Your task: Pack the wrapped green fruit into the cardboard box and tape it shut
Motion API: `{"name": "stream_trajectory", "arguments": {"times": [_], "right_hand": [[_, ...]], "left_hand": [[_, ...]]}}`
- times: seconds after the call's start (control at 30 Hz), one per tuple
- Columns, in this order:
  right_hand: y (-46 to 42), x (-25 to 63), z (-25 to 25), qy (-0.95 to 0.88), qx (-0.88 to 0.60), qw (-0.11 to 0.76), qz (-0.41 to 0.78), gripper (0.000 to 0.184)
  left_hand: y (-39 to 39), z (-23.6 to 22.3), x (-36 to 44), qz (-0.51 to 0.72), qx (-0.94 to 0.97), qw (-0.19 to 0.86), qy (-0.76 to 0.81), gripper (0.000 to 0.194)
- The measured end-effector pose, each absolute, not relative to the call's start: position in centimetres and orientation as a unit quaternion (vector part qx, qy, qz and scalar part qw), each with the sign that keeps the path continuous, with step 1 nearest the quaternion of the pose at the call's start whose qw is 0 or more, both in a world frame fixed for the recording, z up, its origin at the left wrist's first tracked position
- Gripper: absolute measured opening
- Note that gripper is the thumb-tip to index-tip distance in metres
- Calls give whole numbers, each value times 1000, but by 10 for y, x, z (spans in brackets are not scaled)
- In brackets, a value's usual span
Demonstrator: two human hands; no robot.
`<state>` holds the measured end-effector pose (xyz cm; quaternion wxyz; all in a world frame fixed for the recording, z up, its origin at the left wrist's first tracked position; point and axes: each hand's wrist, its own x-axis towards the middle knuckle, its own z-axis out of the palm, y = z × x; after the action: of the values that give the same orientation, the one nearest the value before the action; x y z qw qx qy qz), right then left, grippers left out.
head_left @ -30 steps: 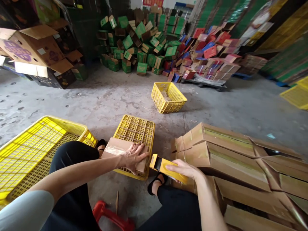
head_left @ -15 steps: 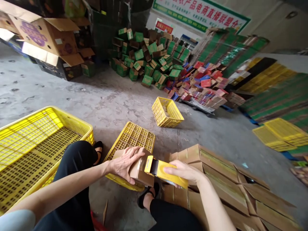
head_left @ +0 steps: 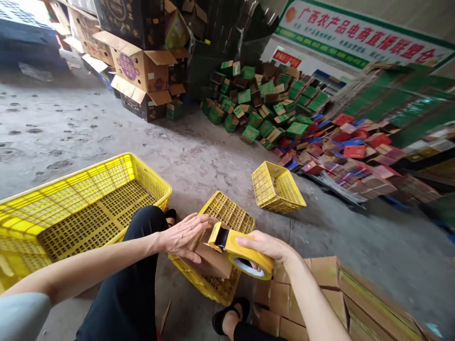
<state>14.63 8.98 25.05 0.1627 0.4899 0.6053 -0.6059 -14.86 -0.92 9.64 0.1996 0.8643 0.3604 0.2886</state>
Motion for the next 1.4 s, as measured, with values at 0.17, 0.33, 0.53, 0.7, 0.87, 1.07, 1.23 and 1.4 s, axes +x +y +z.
{"name": "stream_trajectory", "arguments": {"times": [0.17,0.33,0.53,0.7,0.87,1.07,1.23,1.4], "right_hand": [[80,152,249,595,498,166,-608,68],[68,157,248,585,512,164,-607,68],[61,164,243,576,504,158,-624,64],[55,167,246,577,501,140,-629,64],[57,175,241,579,483,151,-639,64],[60,181,231,583,486,133,-637,62],[57,170,236,596,483,123,-629,63],[52,163,239,594,486,129,-628,65]], "left_hand": [[-33,88,-148,330,886,178,272,79],[-37,57,-139,304,905,139,262,105],[-28,56,-140,268,927,126,231,102],[-22,60,-142,251,932,116,234,100],[-21,54,-144,254,931,94,246,99],[-25,60,-147,262,926,87,256,101],[-30,72,-142,249,929,87,259,106],[-29,75,-141,239,936,91,242,104]]}}
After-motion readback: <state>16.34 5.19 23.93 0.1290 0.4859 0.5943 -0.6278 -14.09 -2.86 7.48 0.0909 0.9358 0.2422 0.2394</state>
